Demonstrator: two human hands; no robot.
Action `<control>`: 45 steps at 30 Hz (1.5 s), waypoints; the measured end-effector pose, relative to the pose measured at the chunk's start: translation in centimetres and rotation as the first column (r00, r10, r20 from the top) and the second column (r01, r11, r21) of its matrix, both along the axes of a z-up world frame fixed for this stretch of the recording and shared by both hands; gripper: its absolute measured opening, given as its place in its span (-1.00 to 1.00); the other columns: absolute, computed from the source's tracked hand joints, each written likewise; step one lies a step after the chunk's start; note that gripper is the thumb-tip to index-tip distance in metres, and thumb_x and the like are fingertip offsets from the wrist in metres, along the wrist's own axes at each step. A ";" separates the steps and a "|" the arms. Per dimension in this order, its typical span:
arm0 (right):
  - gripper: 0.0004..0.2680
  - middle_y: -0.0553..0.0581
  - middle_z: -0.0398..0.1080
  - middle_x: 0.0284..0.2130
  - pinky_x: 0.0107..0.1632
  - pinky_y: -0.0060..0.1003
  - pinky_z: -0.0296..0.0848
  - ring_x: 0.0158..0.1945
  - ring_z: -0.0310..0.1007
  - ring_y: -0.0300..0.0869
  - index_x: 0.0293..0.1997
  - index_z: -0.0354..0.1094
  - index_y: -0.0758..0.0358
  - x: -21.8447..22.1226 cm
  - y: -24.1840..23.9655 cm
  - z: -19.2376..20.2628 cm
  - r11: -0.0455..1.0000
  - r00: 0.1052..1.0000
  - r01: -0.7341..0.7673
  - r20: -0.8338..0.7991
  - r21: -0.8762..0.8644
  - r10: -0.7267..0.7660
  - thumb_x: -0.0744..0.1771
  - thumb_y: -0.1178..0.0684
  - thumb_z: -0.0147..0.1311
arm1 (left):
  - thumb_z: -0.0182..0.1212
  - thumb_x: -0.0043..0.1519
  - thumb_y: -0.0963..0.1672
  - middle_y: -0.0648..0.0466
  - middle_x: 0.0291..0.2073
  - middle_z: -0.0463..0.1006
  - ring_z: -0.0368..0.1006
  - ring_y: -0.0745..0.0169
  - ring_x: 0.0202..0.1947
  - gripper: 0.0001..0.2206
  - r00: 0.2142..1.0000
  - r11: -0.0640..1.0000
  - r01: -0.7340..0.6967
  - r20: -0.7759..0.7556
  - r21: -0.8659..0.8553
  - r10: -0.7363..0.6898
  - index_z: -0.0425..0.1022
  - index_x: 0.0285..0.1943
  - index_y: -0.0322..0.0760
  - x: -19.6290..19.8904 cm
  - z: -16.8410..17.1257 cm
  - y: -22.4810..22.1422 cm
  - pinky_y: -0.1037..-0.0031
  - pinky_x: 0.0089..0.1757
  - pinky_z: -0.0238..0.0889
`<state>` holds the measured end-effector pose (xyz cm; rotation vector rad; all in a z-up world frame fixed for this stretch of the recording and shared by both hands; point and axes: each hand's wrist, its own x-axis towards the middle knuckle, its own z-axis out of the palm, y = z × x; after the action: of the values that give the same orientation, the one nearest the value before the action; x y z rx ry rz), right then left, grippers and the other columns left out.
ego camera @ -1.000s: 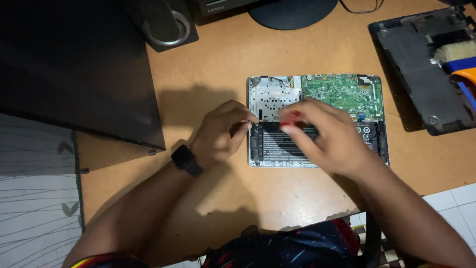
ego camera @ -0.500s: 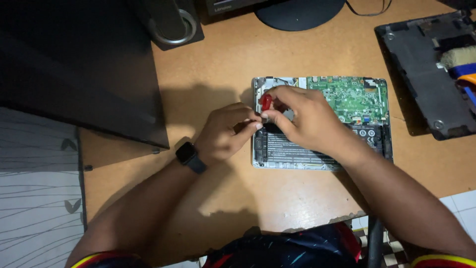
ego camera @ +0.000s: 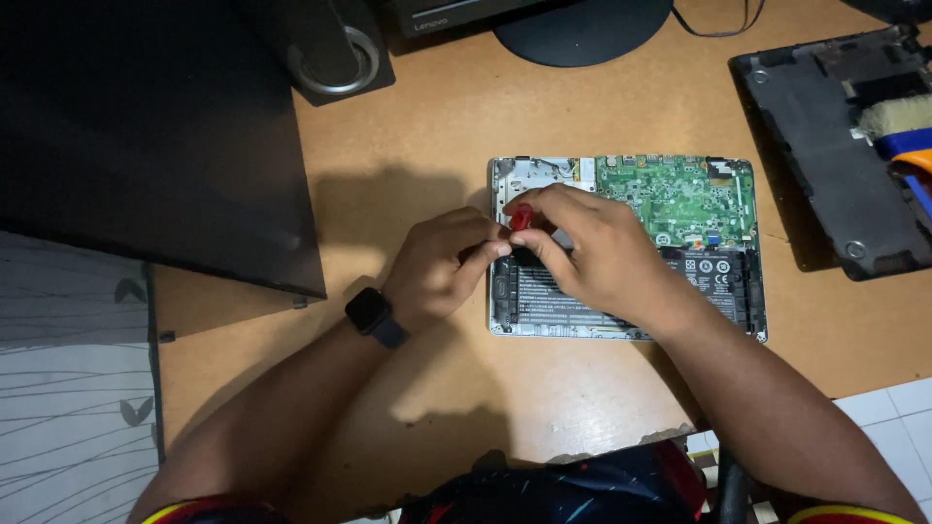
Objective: Removing an internal battery from a laptop using a screwdriver and a brush.
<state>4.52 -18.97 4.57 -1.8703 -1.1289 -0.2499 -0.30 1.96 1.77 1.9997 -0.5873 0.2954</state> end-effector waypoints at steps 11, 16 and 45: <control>-0.91 0.31 0.53 -0.36 -0.37 0.00 0.57 -0.32 0.56 0.26 -0.16 0.46 0.42 -0.7 0.4 -0.1 0.998 1.000 0.013 -0.015 0.054 -0.012 0.34 0.22 0.24 | 0.25 0.31 -0.23 -0.12 -0.34 0.57 0.58 -0.15 -0.34 -0.92 1.000 1.000 -0.023 0.000 0.010 0.023 0.62 -0.09 -0.35 -0.3 1.3 -0.6 0.29 -0.39 0.44; -0.90 0.28 0.50 -0.40 -0.42 -0.09 0.55 -0.37 0.56 0.19 -0.11 0.47 0.42 -1.0 0.9 -0.5 0.994 0.999 -0.002 -0.038 0.111 0.006 0.33 0.23 0.25 | 0.20 0.33 -0.23 -0.08 -0.28 0.57 0.57 -0.18 -0.27 -0.89 1.000 1.000 -0.002 0.028 -0.020 0.003 0.63 -0.05 -0.29 0.0 -1.3 -0.3 0.27 -0.33 0.46; -0.93 0.34 0.53 -0.37 -0.46 -0.18 0.45 -0.40 0.54 0.18 -0.16 0.52 0.42 0.2 0.8 1.3 0.982 0.998 -0.065 -0.008 0.175 0.067 0.34 0.23 0.26 | 0.15 0.36 -0.17 -0.09 -0.37 0.49 0.52 -0.27 -0.35 -0.88 0.997 0.999 0.030 0.064 0.027 -0.031 0.55 -0.23 -0.27 0.7 -0.9 -0.5 0.25 -0.36 0.41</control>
<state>4.67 -18.12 5.91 -1.6748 -1.1207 -0.2888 0.36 1.46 0.91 2.0109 -0.6647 0.3357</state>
